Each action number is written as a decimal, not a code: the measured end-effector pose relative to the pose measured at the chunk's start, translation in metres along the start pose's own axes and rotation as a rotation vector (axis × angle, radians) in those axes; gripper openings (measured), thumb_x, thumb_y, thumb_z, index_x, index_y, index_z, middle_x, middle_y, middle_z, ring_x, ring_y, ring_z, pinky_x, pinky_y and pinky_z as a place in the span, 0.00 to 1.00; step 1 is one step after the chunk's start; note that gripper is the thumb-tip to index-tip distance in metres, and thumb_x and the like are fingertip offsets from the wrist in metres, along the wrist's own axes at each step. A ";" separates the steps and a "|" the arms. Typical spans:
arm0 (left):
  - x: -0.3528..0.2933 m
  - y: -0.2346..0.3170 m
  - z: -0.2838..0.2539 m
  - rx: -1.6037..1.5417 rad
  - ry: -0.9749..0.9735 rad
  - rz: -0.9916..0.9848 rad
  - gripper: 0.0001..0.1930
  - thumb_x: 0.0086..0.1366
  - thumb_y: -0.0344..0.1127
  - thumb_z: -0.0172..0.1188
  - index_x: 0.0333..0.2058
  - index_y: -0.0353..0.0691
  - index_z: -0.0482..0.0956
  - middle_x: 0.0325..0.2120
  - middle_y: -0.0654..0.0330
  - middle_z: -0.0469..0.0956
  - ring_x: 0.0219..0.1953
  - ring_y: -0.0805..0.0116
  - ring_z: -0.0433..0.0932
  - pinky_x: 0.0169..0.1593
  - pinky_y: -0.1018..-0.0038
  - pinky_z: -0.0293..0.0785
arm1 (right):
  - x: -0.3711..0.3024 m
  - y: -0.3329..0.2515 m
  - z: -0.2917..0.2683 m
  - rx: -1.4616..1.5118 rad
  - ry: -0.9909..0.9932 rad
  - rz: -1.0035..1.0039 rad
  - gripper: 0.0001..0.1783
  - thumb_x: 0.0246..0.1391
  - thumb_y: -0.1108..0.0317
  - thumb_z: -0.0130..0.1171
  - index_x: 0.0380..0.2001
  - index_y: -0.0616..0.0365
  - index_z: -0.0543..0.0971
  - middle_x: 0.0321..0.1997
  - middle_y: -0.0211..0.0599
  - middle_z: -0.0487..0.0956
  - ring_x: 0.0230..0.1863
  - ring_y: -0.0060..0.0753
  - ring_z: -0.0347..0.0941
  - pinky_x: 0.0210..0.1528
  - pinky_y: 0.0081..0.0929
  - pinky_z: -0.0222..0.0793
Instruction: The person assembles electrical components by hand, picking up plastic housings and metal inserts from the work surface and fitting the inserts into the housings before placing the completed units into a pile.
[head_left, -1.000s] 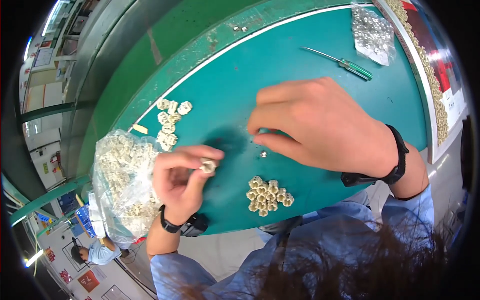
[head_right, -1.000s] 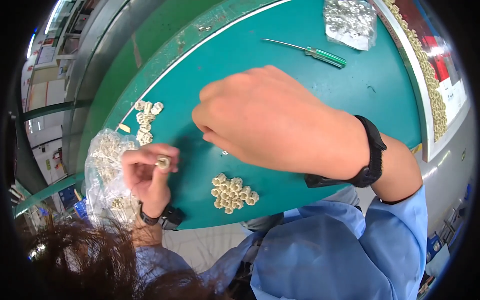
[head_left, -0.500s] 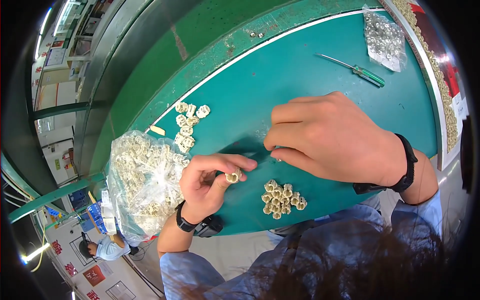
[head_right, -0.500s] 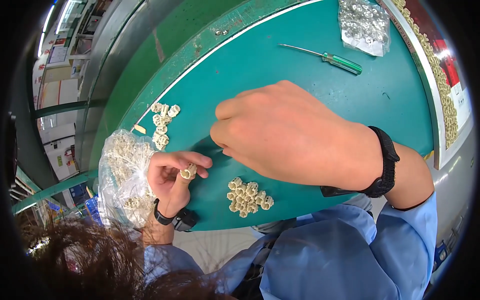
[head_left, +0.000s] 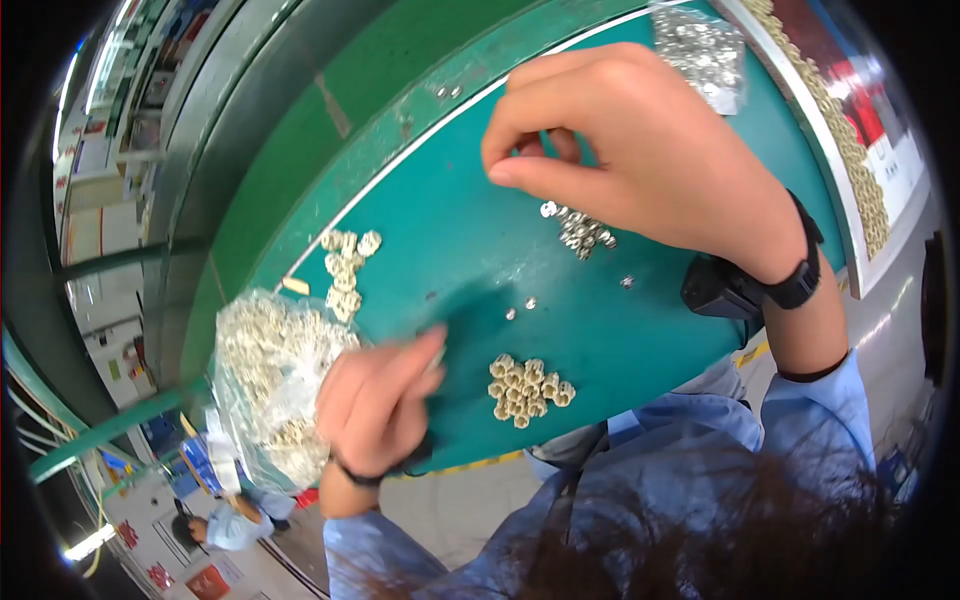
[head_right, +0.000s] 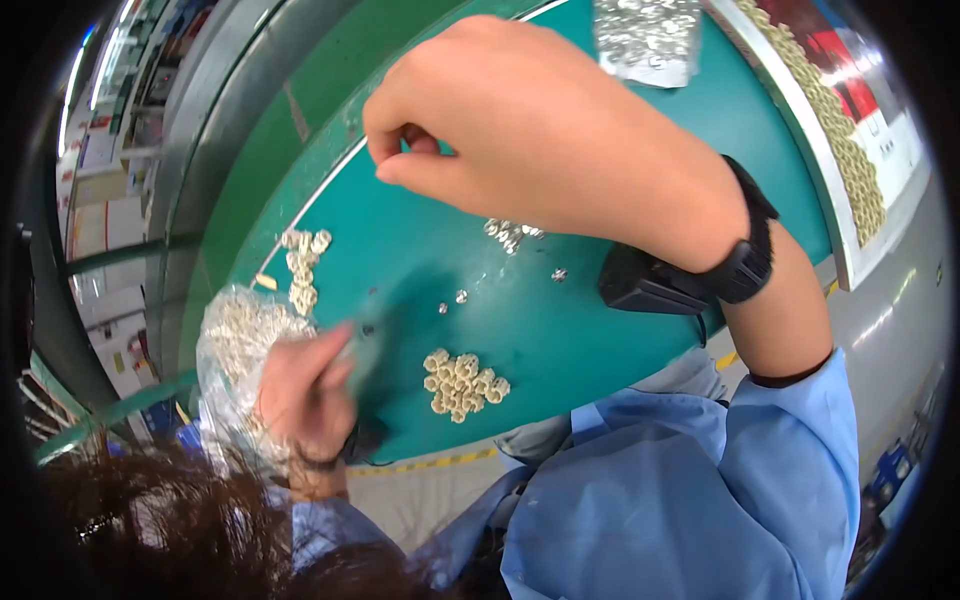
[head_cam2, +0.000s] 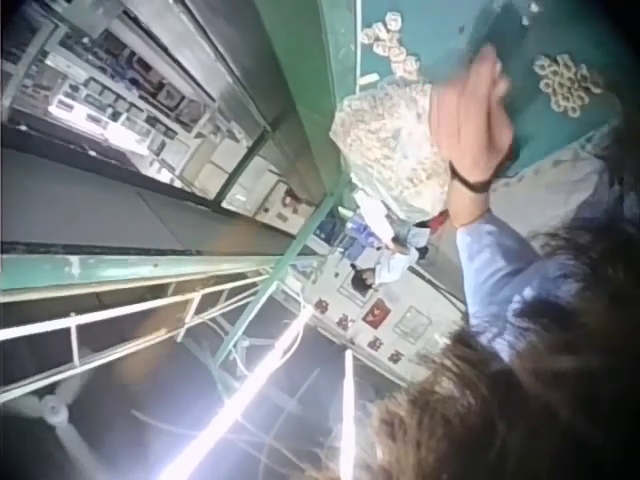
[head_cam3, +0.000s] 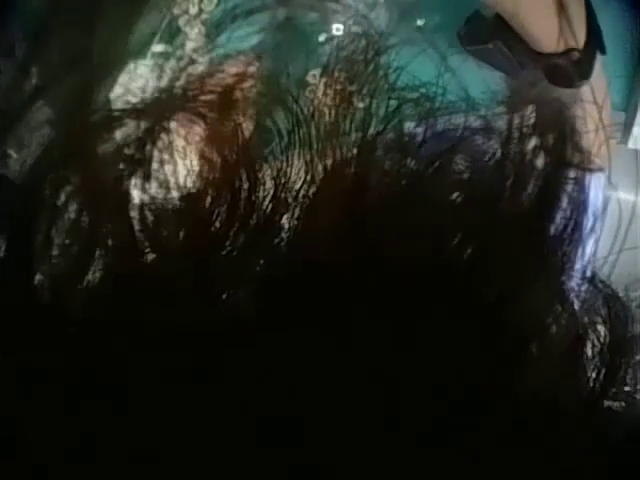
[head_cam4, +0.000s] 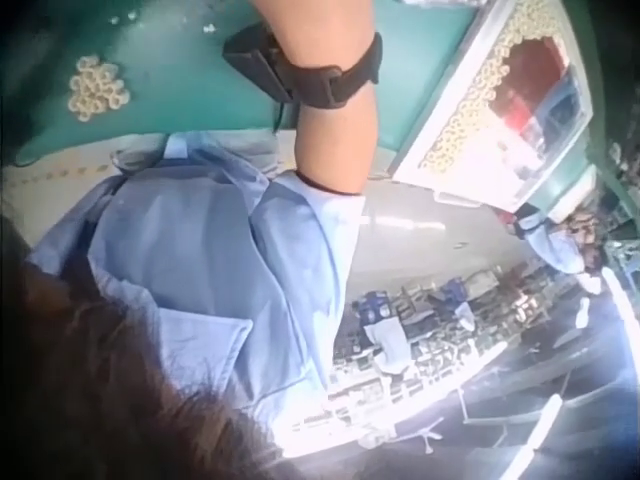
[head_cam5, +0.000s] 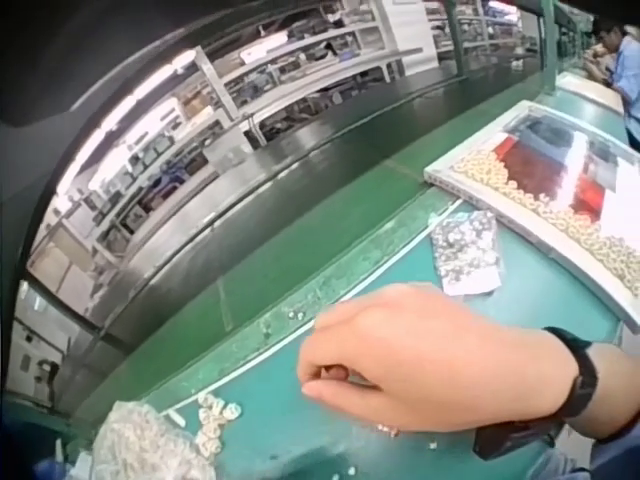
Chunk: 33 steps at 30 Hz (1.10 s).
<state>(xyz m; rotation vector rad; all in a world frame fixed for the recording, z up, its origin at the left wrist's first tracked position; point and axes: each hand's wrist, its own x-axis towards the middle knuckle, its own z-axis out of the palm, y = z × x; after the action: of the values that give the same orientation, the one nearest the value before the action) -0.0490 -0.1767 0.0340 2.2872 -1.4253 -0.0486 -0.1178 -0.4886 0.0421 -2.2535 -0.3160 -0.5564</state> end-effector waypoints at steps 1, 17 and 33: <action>0.001 0.006 -0.003 0.012 0.022 -0.002 0.12 0.71 0.21 0.72 0.52 0.34 0.92 0.32 0.55 0.86 0.32 0.58 0.83 0.39 0.67 0.80 | -0.004 0.002 0.002 -0.023 0.029 -0.006 0.04 0.60 0.73 0.74 0.37 0.58 0.89 0.35 0.37 0.86 0.34 0.46 0.84 0.37 0.40 0.79; -0.020 -0.017 0.019 -0.418 0.170 -0.161 0.08 0.79 0.23 0.67 0.52 0.32 0.91 0.36 0.57 0.89 0.34 0.71 0.86 0.38 0.74 0.80 | -0.012 0.045 -0.056 -0.249 0.079 0.202 0.06 0.60 0.67 0.74 0.40 0.55 0.91 0.36 0.41 0.89 0.41 0.53 0.87 0.43 0.48 0.81; -0.031 -0.029 0.024 -1.099 0.063 -0.312 0.06 0.83 0.27 0.63 0.51 0.36 0.88 0.30 0.65 0.79 0.33 0.73 0.80 0.42 0.74 0.74 | -0.011 0.017 -0.042 -0.021 -0.119 0.102 0.10 0.67 0.72 0.68 0.49 0.59 0.89 0.40 0.41 0.85 0.36 0.45 0.82 0.42 0.42 0.78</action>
<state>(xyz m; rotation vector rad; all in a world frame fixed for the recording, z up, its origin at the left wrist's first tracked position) -0.0453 -0.1476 -0.0051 1.5059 -0.6770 -0.6666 -0.1325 -0.5319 0.0512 -2.3137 -0.2536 -0.3748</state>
